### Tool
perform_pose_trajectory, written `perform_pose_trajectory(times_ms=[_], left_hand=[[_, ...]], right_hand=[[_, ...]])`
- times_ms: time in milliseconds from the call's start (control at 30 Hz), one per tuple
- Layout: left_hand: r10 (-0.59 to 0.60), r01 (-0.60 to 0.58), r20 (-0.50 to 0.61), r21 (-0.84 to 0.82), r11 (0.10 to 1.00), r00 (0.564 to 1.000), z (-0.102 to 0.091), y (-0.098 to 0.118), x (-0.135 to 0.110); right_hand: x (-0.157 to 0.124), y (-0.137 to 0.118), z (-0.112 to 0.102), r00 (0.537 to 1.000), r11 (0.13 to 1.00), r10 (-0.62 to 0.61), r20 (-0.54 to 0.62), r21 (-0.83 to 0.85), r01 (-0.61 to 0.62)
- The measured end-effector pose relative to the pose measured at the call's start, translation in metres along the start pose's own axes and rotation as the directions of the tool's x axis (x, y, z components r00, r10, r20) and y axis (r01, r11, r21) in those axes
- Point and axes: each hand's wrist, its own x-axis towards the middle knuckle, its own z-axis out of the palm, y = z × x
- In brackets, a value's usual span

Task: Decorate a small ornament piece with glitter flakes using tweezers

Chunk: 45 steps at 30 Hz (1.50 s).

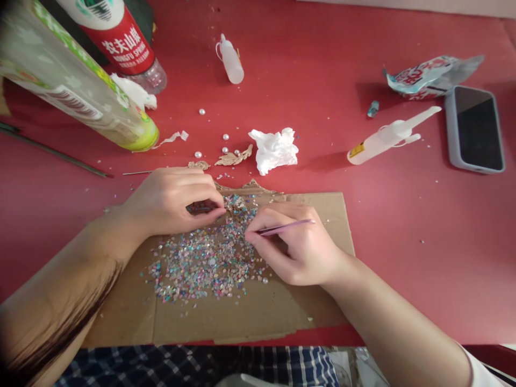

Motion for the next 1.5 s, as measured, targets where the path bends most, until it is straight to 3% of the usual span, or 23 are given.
perform_pose_trajectory(times_ms=[700,833,1000,1133,1300,1500], left_hand=[[0.007,-0.006,-0.024,0.014,1.0,1.0,0.0015,0.0011,-0.0004],[0.015,-0.014,-0.033,0.013,1.0,0.999,0.0022,0.0,-0.0008],[0.027,-0.027,-0.05,0.007,1.0,0.998,0.0035,-0.0008,-0.0008],[0.023,-0.023,-0.051,0.007,1.0,0.998,0.0048,-0.0004,-0.0011],[0.041,-0.04,-0.066,0.018,0.999,0.997,0.0046,-0.0002,-0.0013],[0.059,-0.058,-0.089,0.021,0.998,0.994,0.0052,-0.0009,-0.0011]], right_hand=[[-0.0038,0.0028,0.0036,0.998,0.997,-0.038,0.056,-0.063,0.041],[-0.0036,0.0028,0.0028,0.998,0.997,-0.051,0.023,-0.054,0.053],[-0.0035,0.0018,0.0019,0.993,0.997,-0.069,0.096,-0.028,0.072],[-0.0028,0.0005,0.0021,0.998,0.999,-0.038,0.049,-0.03,0.039],[-0.0005,-0.0016,0.0064,0.989,0.993,-0.117,0.094,-0.021,0.119],[-0.0022,-0.0021,0.0043,0.997,0.996,-0.043,0.071,-0.068,0.048]])
